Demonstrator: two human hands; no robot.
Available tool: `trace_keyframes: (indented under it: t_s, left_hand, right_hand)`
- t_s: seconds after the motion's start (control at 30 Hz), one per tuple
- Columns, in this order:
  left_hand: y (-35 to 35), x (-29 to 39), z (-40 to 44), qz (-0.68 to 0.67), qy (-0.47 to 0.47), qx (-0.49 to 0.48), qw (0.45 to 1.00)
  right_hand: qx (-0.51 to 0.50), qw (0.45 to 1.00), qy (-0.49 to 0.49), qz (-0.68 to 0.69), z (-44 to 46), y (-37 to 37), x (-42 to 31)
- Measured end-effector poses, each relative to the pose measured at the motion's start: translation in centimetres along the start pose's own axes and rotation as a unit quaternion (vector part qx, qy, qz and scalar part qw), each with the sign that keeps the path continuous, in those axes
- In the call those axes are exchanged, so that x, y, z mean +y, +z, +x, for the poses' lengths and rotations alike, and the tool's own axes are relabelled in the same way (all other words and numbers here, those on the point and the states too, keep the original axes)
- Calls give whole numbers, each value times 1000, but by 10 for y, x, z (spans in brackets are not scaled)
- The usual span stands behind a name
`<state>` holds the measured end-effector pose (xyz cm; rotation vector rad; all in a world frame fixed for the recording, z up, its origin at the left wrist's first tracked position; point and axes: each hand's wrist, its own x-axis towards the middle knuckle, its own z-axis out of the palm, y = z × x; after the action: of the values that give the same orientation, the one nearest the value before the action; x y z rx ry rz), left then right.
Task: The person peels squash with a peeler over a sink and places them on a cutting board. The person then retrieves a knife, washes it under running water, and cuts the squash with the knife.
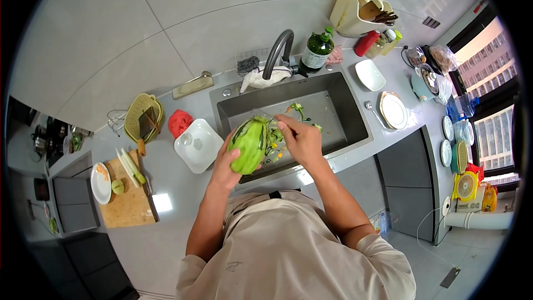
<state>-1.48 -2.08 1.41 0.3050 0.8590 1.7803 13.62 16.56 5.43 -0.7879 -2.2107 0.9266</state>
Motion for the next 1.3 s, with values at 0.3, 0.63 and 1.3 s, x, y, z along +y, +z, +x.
trace_keyframes:
  t_s: [0.3, 0.63, 1.3]
  left_hand:
    - [-2, -11, -1, -126, -1, 15, 992]
    - [-8, -12, 0, -77, -12, 18, 997]
    - [-6, -7, 3, -142, -22, 73, 987]
  right_hand:
    - [25, 998, 50, -14, -4, -1, 2]
    - [64, 998, 26, -7, -13, -2, 0]
    - [5, 988, -94, 124, -13, -12, -18]
